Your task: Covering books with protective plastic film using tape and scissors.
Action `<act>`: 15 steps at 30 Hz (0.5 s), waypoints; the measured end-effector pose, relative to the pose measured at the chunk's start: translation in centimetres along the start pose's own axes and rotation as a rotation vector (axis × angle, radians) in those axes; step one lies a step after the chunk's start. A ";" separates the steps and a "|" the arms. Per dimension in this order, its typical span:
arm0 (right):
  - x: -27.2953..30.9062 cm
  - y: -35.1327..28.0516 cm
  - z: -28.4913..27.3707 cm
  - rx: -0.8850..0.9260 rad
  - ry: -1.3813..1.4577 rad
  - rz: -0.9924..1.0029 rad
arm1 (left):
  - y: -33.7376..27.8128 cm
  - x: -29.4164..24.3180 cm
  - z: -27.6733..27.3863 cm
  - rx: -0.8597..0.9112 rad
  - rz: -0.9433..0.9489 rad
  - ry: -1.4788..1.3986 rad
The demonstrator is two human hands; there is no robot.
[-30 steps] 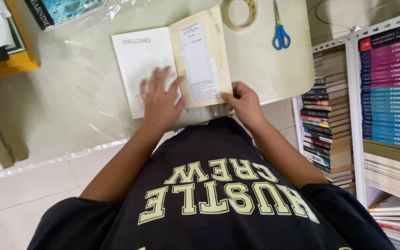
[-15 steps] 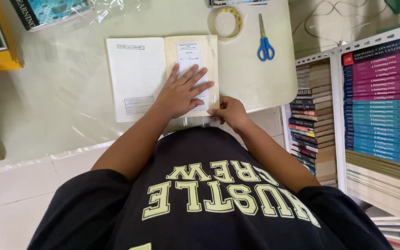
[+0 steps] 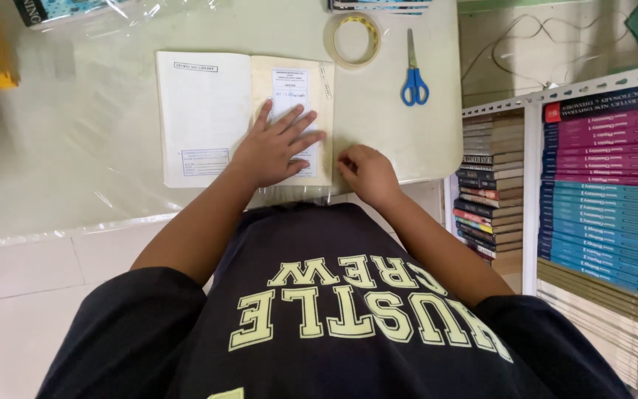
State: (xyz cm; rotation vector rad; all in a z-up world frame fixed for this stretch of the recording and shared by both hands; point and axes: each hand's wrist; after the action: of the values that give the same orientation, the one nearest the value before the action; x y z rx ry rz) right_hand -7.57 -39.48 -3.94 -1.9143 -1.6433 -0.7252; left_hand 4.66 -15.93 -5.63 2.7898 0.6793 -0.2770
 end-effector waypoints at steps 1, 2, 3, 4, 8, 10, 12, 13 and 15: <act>0.2 0.4 0.2 0.004 0.004 -0.005 | -0.2 0.0 0.0 0.002 -0.005 0.004; 0.4 0.6 0.4 -0.025 0.004 -0.031 | -0.3 0.0 0.0 -0.015 -0.012 -0.016; 0.6 0.9 0.5 -0.053 0.003 -0.058 | -0.4 -0.1 0.0 -0.033 -0.018 -0.036; 1.1 1.1 0.6 -0.051 0.004 -0.058 | -0.4 -0.2 -0.2 -0.032 -0.020 -0.037; 2.1 2.1 1.1 -0.109 -0.061 -0.127 | -0.2 -0.4 -0.6 -0.093 -0.050 -0.021; 2.0 2.6 1.7 -0.113 -0.084 -0.148 | -0.2 -0.3 -0.5 -0.082 -0.050 -0.014; 1.6 3.2 2.3 -0.084 -0.155 -0.178 | 0.0 -0.2 -0.2 -0.015 -0.066 -0.024; 1.5 3.3 2.3 -0.087 -0.156 -0.174 | 0.0 -0.1 0.0 -0.014 -0.061 -0.027; 1.5 3.6 2.5 -0.068 -0.237 -0.171 | -0.3 0.0 0.2 -0.013 -0.049 -0.006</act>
State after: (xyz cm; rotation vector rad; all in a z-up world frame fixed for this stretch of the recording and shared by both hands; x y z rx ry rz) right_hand -3.68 -37.23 -4.86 -1.9880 -1.9691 -0.6470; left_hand 4.52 -15.74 -5.91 2.7616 0.7468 -0.2898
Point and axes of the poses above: each hand's wrist, its own y-axis towards the middle knuckle, its own z-axis out of the palm, x = y × z, and after that the axes turned 9 degrees about -x, right-handed
